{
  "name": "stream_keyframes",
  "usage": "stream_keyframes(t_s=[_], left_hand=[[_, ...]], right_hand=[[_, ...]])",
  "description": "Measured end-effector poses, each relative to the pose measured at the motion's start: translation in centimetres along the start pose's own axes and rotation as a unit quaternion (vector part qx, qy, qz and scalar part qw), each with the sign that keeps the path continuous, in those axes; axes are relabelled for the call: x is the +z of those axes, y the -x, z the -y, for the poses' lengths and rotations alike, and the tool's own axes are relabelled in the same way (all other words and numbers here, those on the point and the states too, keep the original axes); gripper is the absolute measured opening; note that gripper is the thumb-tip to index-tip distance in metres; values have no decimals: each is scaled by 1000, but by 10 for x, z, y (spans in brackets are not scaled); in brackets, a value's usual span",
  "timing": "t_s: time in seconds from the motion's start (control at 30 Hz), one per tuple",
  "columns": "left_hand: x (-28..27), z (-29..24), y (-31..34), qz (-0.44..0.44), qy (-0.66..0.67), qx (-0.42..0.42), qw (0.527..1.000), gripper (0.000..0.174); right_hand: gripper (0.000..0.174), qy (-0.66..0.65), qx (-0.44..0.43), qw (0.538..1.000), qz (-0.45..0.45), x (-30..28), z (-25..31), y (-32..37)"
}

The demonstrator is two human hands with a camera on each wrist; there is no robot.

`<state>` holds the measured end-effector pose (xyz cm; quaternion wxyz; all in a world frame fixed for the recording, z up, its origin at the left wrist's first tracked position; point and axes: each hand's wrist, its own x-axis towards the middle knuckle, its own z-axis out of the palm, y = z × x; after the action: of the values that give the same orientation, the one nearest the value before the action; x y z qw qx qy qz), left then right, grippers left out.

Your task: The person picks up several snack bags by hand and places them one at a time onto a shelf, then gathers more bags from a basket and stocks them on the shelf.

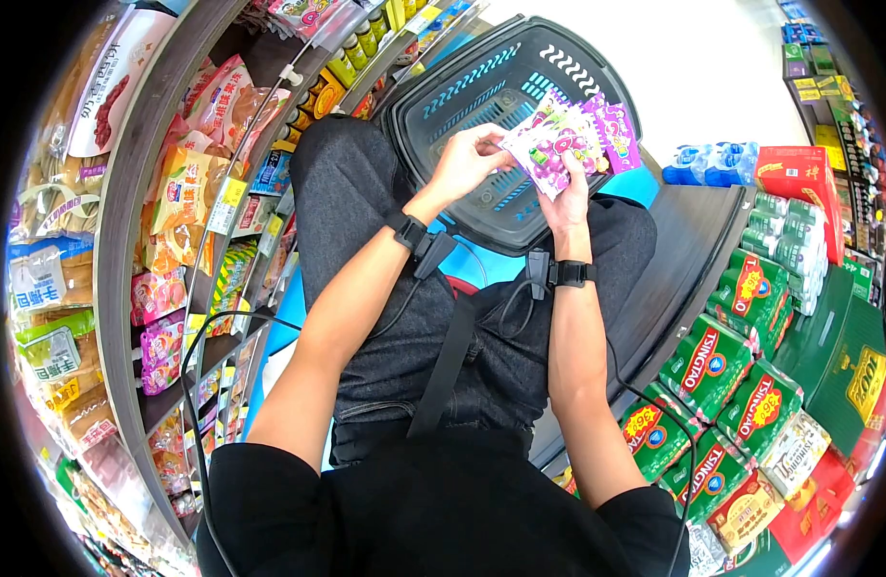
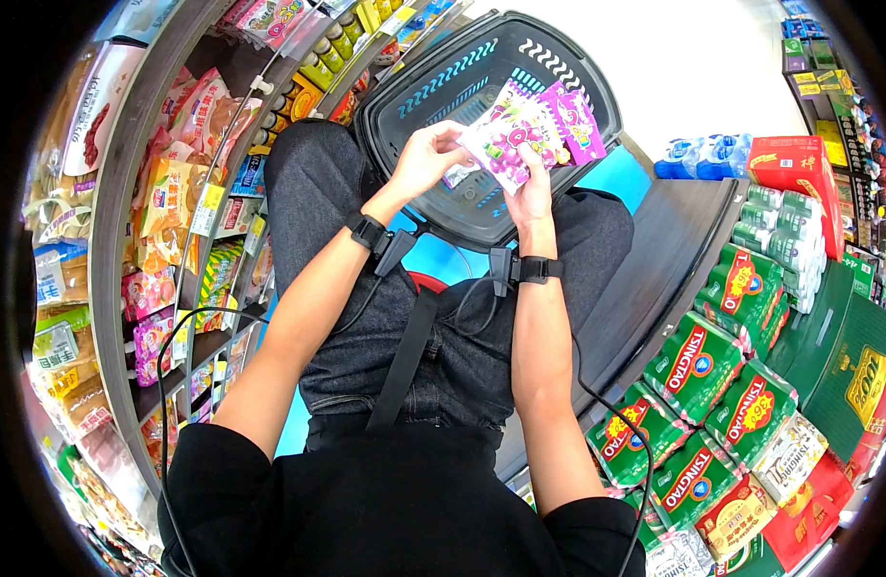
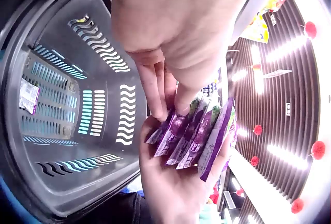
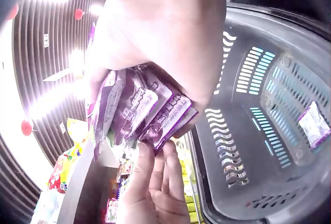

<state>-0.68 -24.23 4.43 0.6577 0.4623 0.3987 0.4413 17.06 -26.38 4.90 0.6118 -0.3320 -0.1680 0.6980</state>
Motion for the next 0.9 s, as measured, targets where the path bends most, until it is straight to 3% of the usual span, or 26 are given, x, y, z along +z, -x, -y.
stream_keyframes(t_s=[0.27,0.7,0.9], left_hand=[[-3,-2,1,1,-41,-18,999,28],[1,-1,2,-38,-113,21,993,32],[1,2,1,-24,-159,24,987,35]], right_hand=[[54,-3,-5,1000,19,-4,2,-1],[54,19,29,999,14,-13,1,-4],[52,33,0,999,-8,-7,2,-2]])
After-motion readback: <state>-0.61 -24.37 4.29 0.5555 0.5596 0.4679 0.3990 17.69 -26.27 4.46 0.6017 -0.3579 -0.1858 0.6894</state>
